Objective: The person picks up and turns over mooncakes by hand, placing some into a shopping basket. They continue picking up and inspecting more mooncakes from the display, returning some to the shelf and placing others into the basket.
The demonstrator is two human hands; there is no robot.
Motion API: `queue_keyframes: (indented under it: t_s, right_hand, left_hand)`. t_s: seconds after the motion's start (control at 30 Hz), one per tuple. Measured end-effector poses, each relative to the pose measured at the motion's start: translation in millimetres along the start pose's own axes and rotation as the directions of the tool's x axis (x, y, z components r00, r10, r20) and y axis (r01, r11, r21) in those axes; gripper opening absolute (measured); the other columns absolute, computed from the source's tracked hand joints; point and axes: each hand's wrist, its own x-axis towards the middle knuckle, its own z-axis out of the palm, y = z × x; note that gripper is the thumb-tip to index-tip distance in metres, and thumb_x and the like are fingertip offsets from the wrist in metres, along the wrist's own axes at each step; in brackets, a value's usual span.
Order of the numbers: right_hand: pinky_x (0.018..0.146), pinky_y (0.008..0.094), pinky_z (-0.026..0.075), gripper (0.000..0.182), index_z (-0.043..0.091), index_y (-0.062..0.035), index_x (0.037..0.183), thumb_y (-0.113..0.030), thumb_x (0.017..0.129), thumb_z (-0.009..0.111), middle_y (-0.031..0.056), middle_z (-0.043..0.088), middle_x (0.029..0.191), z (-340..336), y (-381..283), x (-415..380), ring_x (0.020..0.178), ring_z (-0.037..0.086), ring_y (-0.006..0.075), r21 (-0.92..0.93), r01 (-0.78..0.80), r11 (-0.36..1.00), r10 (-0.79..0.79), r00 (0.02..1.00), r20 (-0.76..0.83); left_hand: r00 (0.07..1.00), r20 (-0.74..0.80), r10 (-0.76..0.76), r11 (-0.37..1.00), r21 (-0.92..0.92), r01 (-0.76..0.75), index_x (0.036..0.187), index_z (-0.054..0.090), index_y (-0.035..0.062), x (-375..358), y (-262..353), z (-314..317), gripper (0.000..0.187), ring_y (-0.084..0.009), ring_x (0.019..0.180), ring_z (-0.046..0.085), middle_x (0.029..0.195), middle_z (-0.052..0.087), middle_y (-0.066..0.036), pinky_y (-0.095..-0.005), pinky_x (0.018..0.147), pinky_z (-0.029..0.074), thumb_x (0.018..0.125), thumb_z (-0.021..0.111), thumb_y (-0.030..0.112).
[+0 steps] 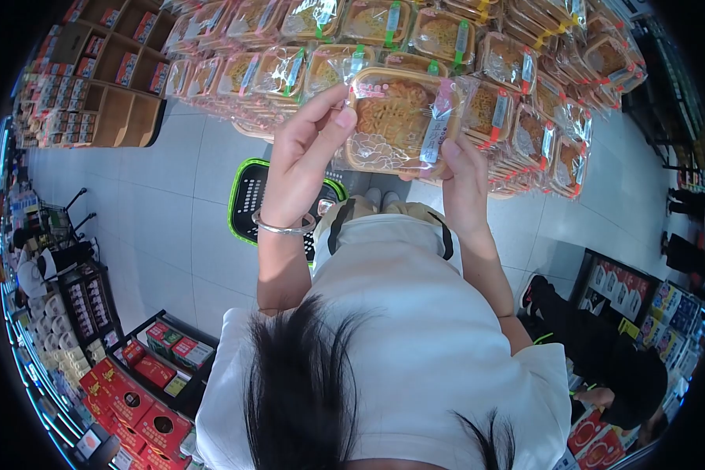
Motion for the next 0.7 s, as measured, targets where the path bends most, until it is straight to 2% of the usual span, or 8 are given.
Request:
queue_keyframes:
  t_s: [0.07, 0.13, 0.27, 0.47, 0.53, 0.7]
  right_hand:
    - [0.075, 0.0255, 0.046, 0.030, 0.053, 0.0039, 0.110, -0.019, 0.093, 0.041, 0.0066, 0.060, 0.090, -0.2, 0.2, -0.2, 0.081, 0.057, 0.0111, -0.033, 0.018, 0.999, -0.019, 1.000, -0.020]
    - [0.076, 0.0255, 0.045, 0.030, 0.053, 0.0034, 0.109, -0.019, 0.093, 0.041, 0.0062, 0.059, 0.090, 0.5, -2.9, -0.8, 0.082, 0.056, 0.0109, 0.019, -0.009, 1.000, 0.009, 1.000, 0.020]
    - [0.079, 0.0245, 0.042, 0.030, 0.054, 0.0030, 0.108, -0.020, 0.093, 0.041, 0.0053, 0.059, 0.090, 3.6, -3.2, -0.1, 0.084, 0.054, 0.0098, 0.051, -0.037, 0.998, 0.037, 0.999, 0.004]
    - [0.080, 0.0237, 0.039, 0.030, 0.054, 0.0031, 0.108, -0.019, 0.093, 0.042, 0.0043, 0.059, 0.090, 0.8, -0.3, 1.7, 0.086, 0.052, 0.0090, -0.019, -0.002, 1.000, 0.002, 1.000, 0.008]
    - [0.080, 0.0237, 0.039, 0.030, 0.054, 0.0034, 0.108, -0.019, 0.093, 0.042, 0.0042, 0.059, 0.091, 3.9, -1.9, 3.2, 0.086, 0.052, 0.0088, -0.041, 0.032, 0.999, -0.034, 0.999, -0.038]
    - [0.079, 0.0233, 0.039, 0.029, 0.055, 0.0033, 0.107, -0.019, 0.092, 0.042, 0.0040, 0.059, 0.091, 3.2, -1.3, 3.5, 0.086, 0.051, 0.0087, -0.018, 0.016, 1.000, -0.017, 0.999, -0.030]
  left_hand:
    - [1.000, -0.008, -0.002, 1.000, 0.000, 0.002, 0.122, 0.049, -0.0061, -1.1, 1.1, 0.7, 0.040, -0.0071, 0.094, 0.051, 0.103, 0.057, -0.003, -0.0208, 0.083, 0.040, 0.089, 0.058, 0.013]
    - [1.000, -0.006, 0.000, 1.000, -0.006, 0.000, 0.122, 0.049, -0.0061, -1.8, 2.2, 1.0, 0.040, -0.0072, 0.094, 0.051, 0.103, 0.057, -0.003, -0.0208, 0.083, 0.040, 0.089, 0.058, 0.013]
    - [1.000, -0.003, 0.008, 1.000, 0.006, -0.008, 0.123, 0.049, -0.0060, -2.1, 2.4, -0.3, 0.040, -0.0074, 0.095, 0.051, 0.103, 0.058, -0.003, -0.0211, 0.083, 0.040, 0.089, 0.057, 0.013]
    - [1.000, 0.004, 0.031, 0.999, -0.007, -0.031, 0.123, 0.049, -0.0062, -0.8, 3.2, 0.7, 0.039, -0.0076, 0.095, 0.052, 0.103, 0.058, -0.003, -0.0215, 0.083, 0.040, 0.089, 0.057, 0.013]
    - [0.999, 0.003, 0.044, 0.999, 0.027, -0.044, 0.123, 0.049, -0.0061, 0.0, 1.5, 0.0, 0.039, -0.0076, 0.094, 0.052, 0.103, 0.058, -0.004, -0.0217, 0.083, 0.041, 0.089, 0.057, 0.013]
    - [0.999, -0.001, 0.052, 0.998, 0.034, -0.052, 0.123, 0.049, -0.0059, 0.5, 2.4, 0.5, 0.039, -0.0075, 0.093, 0.052, 0.104, 0.059, -0.004, -0.0217, 0.082, 0.041, 0.089, 0.057, 0.012]
